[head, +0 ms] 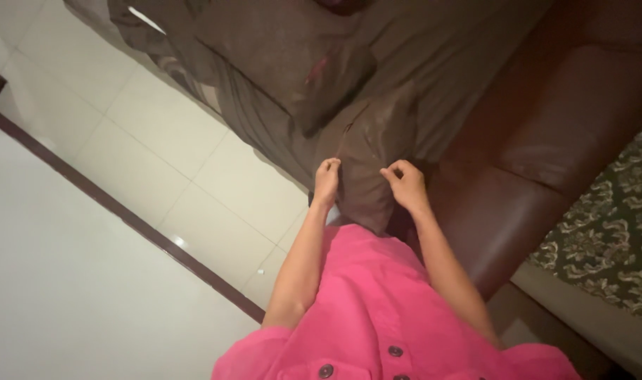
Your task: The person pulls a brown pillowcase over a pink pillow by hand, tucking the edges inside and smoothing the fabric down.
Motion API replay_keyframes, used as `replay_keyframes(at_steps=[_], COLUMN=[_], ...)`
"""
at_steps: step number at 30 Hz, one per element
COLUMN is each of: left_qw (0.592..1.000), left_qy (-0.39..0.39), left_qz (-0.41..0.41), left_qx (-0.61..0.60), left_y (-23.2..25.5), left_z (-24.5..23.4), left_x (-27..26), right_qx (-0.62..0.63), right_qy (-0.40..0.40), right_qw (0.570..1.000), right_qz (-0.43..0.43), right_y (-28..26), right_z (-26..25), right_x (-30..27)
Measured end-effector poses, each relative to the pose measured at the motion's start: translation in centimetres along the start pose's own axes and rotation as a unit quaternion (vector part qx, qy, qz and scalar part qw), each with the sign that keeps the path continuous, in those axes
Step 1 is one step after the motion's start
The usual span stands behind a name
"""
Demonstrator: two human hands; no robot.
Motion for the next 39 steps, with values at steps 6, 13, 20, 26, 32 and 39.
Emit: replay_keyframes(at_steps=[6, 13, 20, 26, 32, 39], left_qw=[0.997, 0.98, 0.99, 0.994, 0.981, 0.971], left_qy=[-0.027, -0.044, -0.078, -0.09, 0.025, -0.106], left_qz=[0.034, 0.032, -0.046, -0.005, 0.158, 0.155], left_qx=[0.067, 0.189, -0.109, -0.07, 0.107, 0.147], left_y=[7.2, 4.6, 6.4, 8.6, 10.7, 10.4], left_z=[-0.5, -1.7, -1.6, -2.0, -5.6, -4.9], left_x=[-1.3, 2.1, 2.7, 1.9, 2.0, -1.1], right_qx=[-0.026, -0.037, -0.103, -0.073, -0.036, -0.157], right_qy=[0.038, 0.089, 0.199, 0.138, 0.077, -0.036], right_qw=[0.998, 0.992, 0.966, 0.977, 0.987, 0.955], right_qz=[-0.047, -0.081, -0.126, -0.145, -0.136, -0.249], right_y=[-3.0, -5.1, -8.1, -8.8, -8.0, -9.9], right_z=[1.2, 2.2, 0.3, 1.0, 2.4, 5.1], right_x=[-0.1, -0.6, -1.8, -2.7, -1.2, 1.7])
Point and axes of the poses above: each hand's wrist, its own x-axis towards the middle knuckle, its own z-axis out of the palm, y = z × x, the point moved 6 cm from there along x, towards the middle knuckle, and after that the axes turned 6 degrees about y, right-handed, at the moved point
